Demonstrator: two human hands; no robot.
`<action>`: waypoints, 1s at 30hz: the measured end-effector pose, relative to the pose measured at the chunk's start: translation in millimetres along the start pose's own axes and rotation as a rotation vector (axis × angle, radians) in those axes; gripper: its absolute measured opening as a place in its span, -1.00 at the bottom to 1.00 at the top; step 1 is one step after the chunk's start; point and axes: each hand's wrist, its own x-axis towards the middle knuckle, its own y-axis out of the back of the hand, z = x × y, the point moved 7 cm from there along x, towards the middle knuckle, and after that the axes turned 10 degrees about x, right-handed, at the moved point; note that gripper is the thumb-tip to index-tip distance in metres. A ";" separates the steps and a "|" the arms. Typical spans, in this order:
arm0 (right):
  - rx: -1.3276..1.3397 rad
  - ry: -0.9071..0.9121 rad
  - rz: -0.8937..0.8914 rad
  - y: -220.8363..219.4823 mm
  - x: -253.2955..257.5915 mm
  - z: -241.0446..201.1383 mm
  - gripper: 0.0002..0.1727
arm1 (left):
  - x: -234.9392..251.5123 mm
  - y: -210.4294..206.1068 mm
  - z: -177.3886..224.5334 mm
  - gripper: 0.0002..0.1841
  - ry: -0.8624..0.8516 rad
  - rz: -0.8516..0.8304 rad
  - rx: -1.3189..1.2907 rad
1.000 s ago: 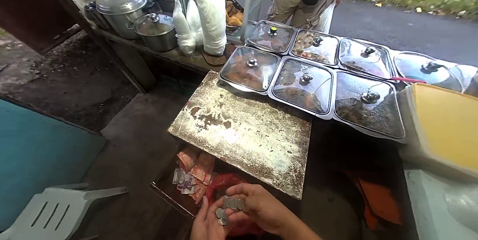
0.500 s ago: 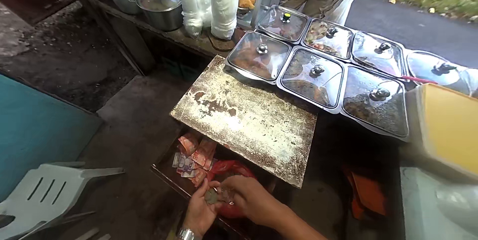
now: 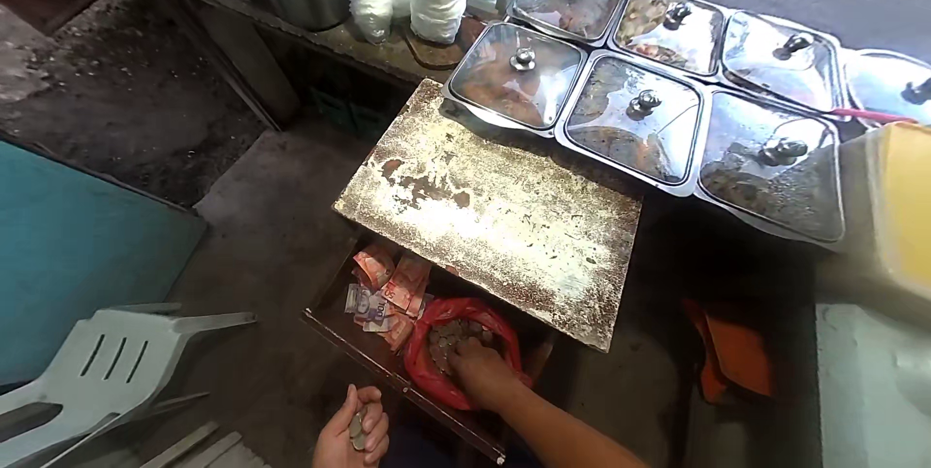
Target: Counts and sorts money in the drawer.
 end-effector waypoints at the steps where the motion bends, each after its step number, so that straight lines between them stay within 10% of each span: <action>1: -0.018 -0.001 -0.017 0.1 0.2 0.2 -0.58 | -1.3 1.2 -2.9 -0.33 0.003 0.001 0.001; 16: -0.030 -0.055 -0.064 1.4 5.4 2.3 -0.69 | 11.1 0.1 -13.8 -0.33 0.060 0.074 0.060; 30: 1.355 0.040 -0.139 42.4 -26.6 9.2 -0.80 | 22.7 -10.8 -22.1 -0.41 0.117 0.136 0.286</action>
